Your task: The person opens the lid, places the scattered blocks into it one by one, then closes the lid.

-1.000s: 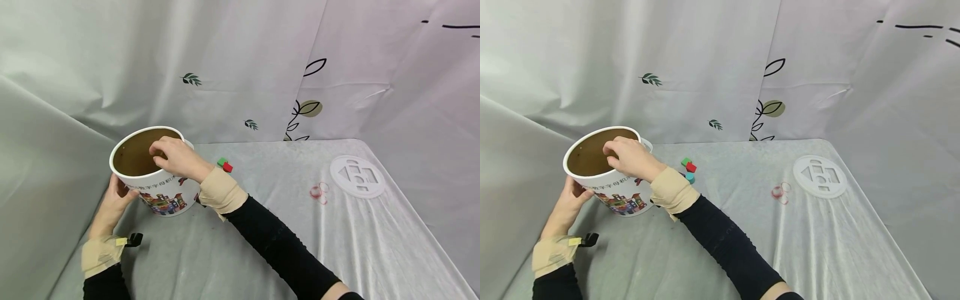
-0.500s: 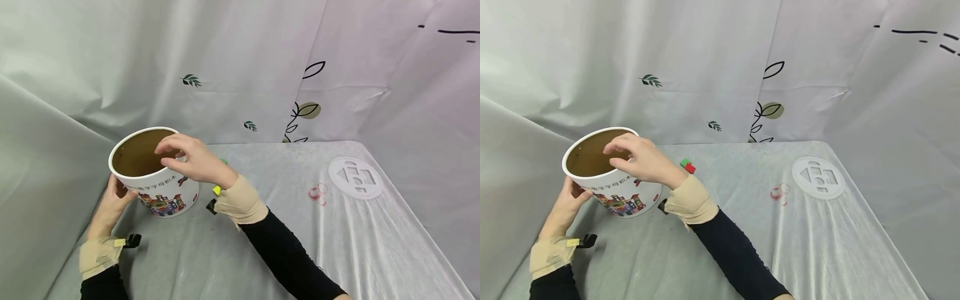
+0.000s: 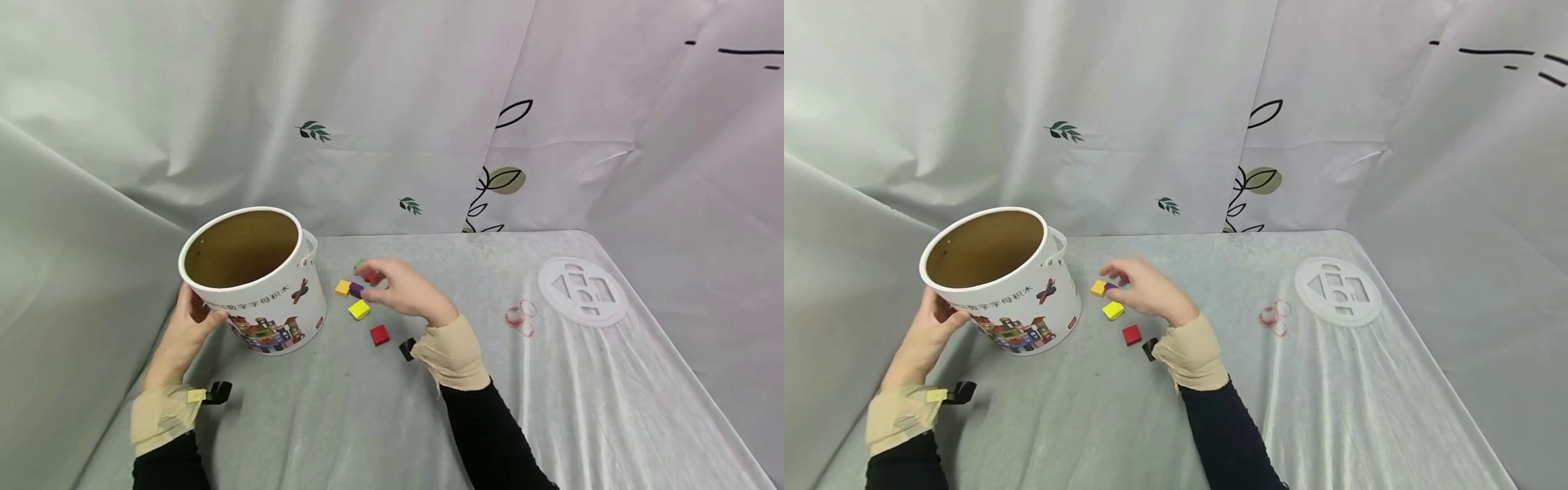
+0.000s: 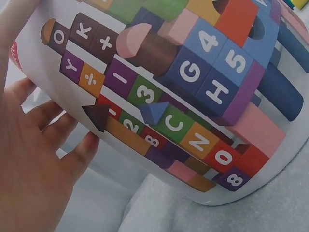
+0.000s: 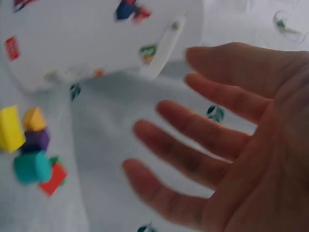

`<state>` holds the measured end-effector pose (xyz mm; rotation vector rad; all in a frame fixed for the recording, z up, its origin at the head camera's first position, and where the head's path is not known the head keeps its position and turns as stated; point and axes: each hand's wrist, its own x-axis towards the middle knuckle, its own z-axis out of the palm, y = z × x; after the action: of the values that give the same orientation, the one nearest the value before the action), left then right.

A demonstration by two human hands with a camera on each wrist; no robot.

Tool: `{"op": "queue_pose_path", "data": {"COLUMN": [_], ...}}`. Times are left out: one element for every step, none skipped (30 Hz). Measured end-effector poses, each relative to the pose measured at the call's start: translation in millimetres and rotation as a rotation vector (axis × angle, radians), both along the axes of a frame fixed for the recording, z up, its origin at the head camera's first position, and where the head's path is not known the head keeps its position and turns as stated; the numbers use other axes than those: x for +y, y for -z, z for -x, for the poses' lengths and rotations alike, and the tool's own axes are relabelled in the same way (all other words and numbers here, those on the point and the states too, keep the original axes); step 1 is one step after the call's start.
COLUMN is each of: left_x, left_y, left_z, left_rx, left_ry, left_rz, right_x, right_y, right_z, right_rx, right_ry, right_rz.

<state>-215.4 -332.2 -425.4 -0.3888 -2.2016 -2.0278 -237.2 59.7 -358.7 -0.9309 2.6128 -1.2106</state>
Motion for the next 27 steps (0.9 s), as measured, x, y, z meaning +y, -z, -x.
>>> {"op": "queue_pose_path", "data": {"left_x": [0.0,0.0,0.1,0.1,0.2,0.2,0.3,0.3,0.4,0.5,0.5,0.5,0.7,0.7,0.6,0.5,0.4,0.3,0.2,0.2,0.3,0.4,0.5,0.5,0.7,0.9,1.1], "left_y": [0.1,0.1,0.1,0.0,0.0,-0.1,-0.1,0.0,0.1,0.2,0.2,0.3,0.3,0.3,0.3,0.3,0.4,0.3,0.2,0.1,0.0,-0.1,-0.3,-0.5,-0.4,-0.5,-0.3], "left_z": [-0.1,-0.2,-0.2,-0.3,-0.2,0.0,0.2,0.4,0.5,0.6,0.6,0.5,0.4,0.0,-0.4,-0.9,-1.5,-1.8,-1.9,-1.9,-1.8,-1.6,-1.3,-0.9,-0.8,-0.9,-0.8], "left_rx": [0.001,0.001,0.002,0.002,0.001,0.0,-0.001,-0.003,-0.003,-0.003,-0.002,-0.001,0.0,0.001,0.001,-0.001,-0.004,-0.008,-0.009,-0.013,-0.016,-0.016,-0.017,-0.018,-0.021,-0.025,-0.027], "left_ry": [0.003,0.004,0.004,0.002,0.002,0.0,-0.003,-0.004,-0.004,-0.007,-0.007,-0.007,-0.007,-0.007,-0.008,-0.011,-0.014,-0.015,-0.017,-0.02,-0.021,-0.023,-0.024,-0.023,-0.026,-0.029,-0.03], "left_rz": [-0.006,-0.01,-0.012,-0.007,-0.006,-0.003,0.002,0.007,0.005,0.007,0.002,-0.001,-0.004,-0.006,-0.007,-0.001,0.005,0.01,0.015,0.019,0.02,0.019,0.023,0.022,0.029,0.036,0.038], "right_x": [2.4,4.5,6.1,7.2,8.2,9.1,9.7,10.2,10.5,10.5,10.4,10.1,9.9,9.6,9.2,8.8,8.3,7.7,6.9,5.9,4.3,2.5,0.7,-1.2,-3.0,-4.8,-6.4], "right_y": [4.8,9.4,14.4,18.9,23.4,27.7,31.9,36.0,39.5,42.4,45.3,47.9,50.1,52.2,54.1,56.3,58.6,60.9,63.1,65.0,66.6,68.0,69.6,71.4,73.0,74.4,75.7], "right_z": [-0.3,-1.2,-1.8,-2.4,-3.1,-3.8,-4.5,-5.0,-5.4,-5.5,-5.6,-5.5,-5.4,-5.2,-5.0,-4.6,-4.4,-3.9,-3.6,-3.2,-2.8,-2.5,-2.2,-1.8,-1.7,-1.5,-1.5], "right_rx": [-0.036,-0.069,-0.096,-0.118,-0.137,-0.154,-0.167,-0.179,-0.194,-0.208,-0.222,-0.243,-0.258,-0.271,-0.282,-0.291,-0.302,-0.31,-0.311,-0.306,-0.304,-0.298,-0.285,-0.266,-0.246,-0.226,-0.213], "right_ry": [0.008,0.02,0.026,0.028,0.03,0.029,0.024,0.021,0.017,0.014,0.012,0.007,0.003,-0.002,-0.007,-0.012,-0.017,-0.02,-0.021,-0.023,-0.02,-0.021,-0.021,-0.025,-0.032,-0.038,-0.043], "right_rz": [-0.028,-0.061,-0.088,-0.109,-0.132,-0.15,-0.166,-0.186,-0.206,-0.223,-0.239,-0.249,-0.262,-0.277,-0.286,-0.296,-0.305,-0.316,-0.329,-0.342,-0.359,-0.375,-0.391,-0.41,-0.43,-0.448,-0.464]}}
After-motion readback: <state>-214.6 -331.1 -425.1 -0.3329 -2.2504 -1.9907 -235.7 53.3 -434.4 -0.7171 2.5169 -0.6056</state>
